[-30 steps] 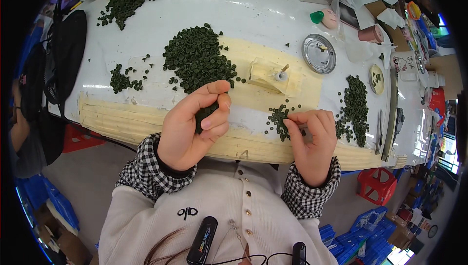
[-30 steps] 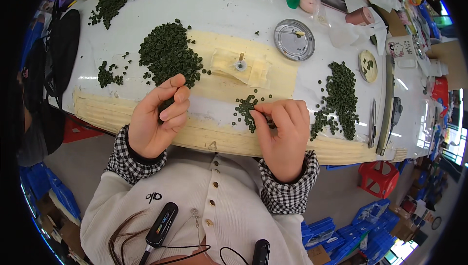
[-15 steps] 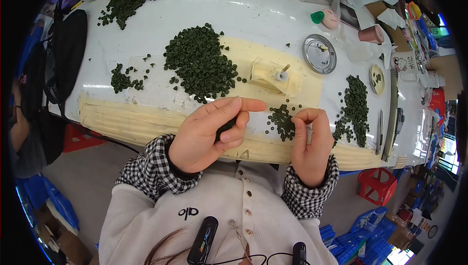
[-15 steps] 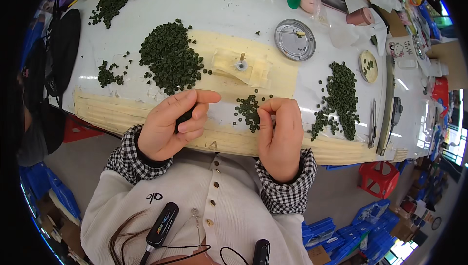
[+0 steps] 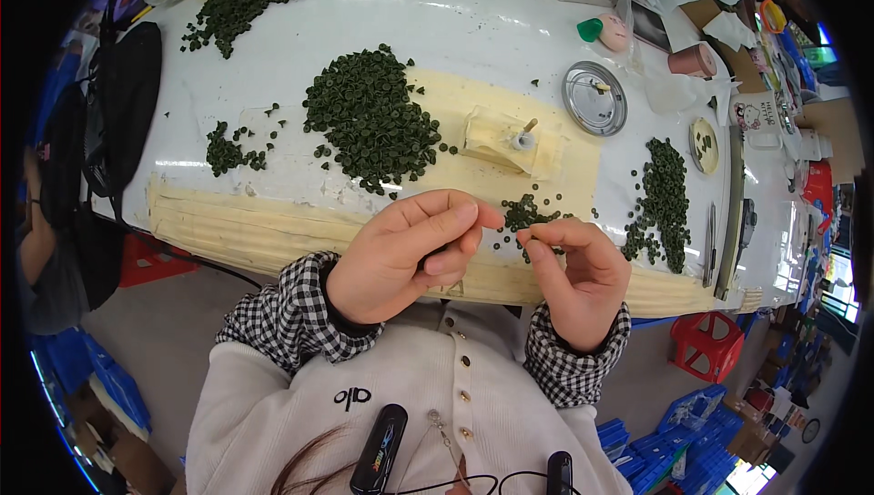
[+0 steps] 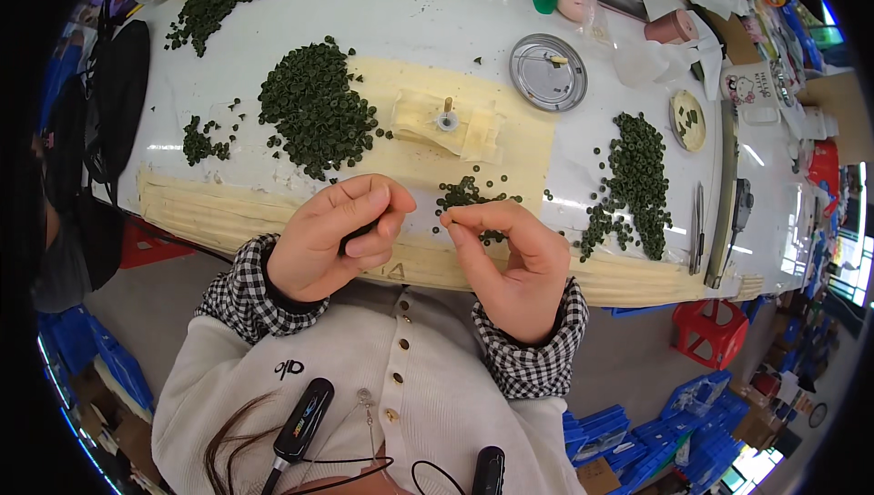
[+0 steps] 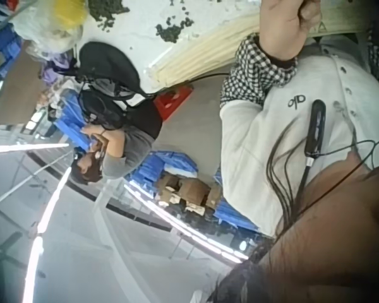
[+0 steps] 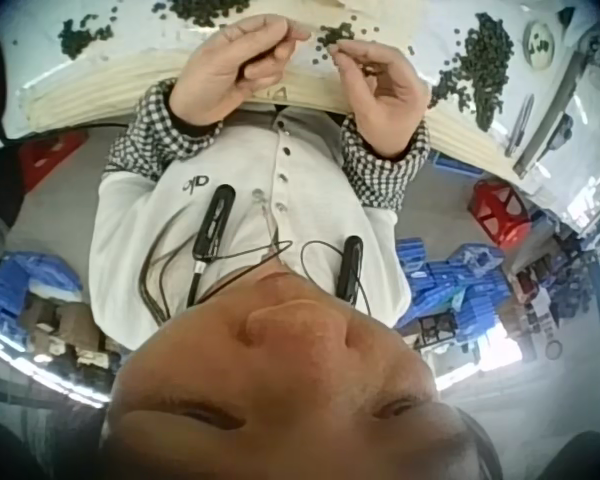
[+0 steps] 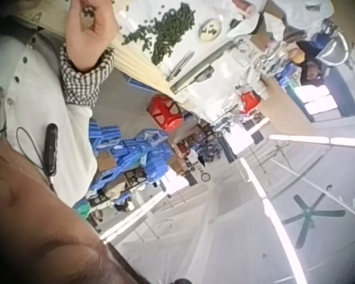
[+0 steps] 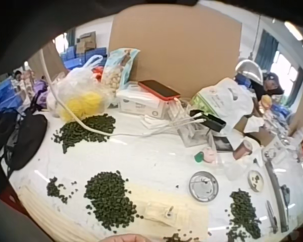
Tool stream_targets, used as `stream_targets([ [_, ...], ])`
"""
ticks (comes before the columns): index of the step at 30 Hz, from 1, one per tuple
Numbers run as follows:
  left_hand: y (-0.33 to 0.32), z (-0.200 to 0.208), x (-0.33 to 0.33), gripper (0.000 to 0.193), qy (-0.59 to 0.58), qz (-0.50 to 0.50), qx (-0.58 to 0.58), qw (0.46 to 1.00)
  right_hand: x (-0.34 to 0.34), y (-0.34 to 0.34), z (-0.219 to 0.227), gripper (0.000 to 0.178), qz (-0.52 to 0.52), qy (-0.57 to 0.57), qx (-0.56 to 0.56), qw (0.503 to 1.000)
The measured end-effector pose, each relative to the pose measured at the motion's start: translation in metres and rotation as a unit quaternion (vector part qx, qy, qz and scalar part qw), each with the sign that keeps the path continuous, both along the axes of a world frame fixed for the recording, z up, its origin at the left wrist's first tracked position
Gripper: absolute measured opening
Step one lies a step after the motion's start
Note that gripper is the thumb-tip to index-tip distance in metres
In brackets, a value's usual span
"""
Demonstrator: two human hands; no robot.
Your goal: Assembling or sorting small green plastic toy components at a factory workbench.
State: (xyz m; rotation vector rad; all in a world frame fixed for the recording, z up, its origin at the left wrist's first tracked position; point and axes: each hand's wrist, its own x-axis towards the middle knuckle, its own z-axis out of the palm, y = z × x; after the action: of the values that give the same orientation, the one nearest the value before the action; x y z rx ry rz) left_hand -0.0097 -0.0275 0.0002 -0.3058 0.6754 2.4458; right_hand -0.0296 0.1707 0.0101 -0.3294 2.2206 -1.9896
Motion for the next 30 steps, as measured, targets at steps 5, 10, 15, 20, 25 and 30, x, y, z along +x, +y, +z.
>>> stream_targets([
  [5,0.001,0.004,-0.001,0.023,0.000,-0.009,-0.028,1.000,0.001,-0.003,0.002,0.014,-0.008,0.006,0.010,1.000],
  [10,0.000,0.005,-0.001,0.022,0.013,-0.007,-0.030,0.999,0.004,-0.004,0.003,0.015,-0.008,-0.001,0.003,1.000],
  [15,0.000,0.000,0.000,0.018,0.013,-0.015,-0.012,1.000,0.007,-0.008,0.005,0.014,-0.016,-0.043,-0.049,0.998],
  [20,0.000,-0.002,0.001,0.019,0.017,-0.021,-0.019,0.999,0.000,-0.007,0.001,0.014,0.022,0.081,0.002,0.996],
  [25,0.000,0.003,-0.001,0.021,0.022,-0.021,-0.033,0.999,0.000,-0.010,0.002,0.015,0.018,0.078,0.005,0.997],
  [30,0.001,-0.001,0.000,0.022,0.027,-0.023,-0.043,0.998,0.001,-0.012,0.001,0.015,0.004,0.098,0.014,0.995],
])
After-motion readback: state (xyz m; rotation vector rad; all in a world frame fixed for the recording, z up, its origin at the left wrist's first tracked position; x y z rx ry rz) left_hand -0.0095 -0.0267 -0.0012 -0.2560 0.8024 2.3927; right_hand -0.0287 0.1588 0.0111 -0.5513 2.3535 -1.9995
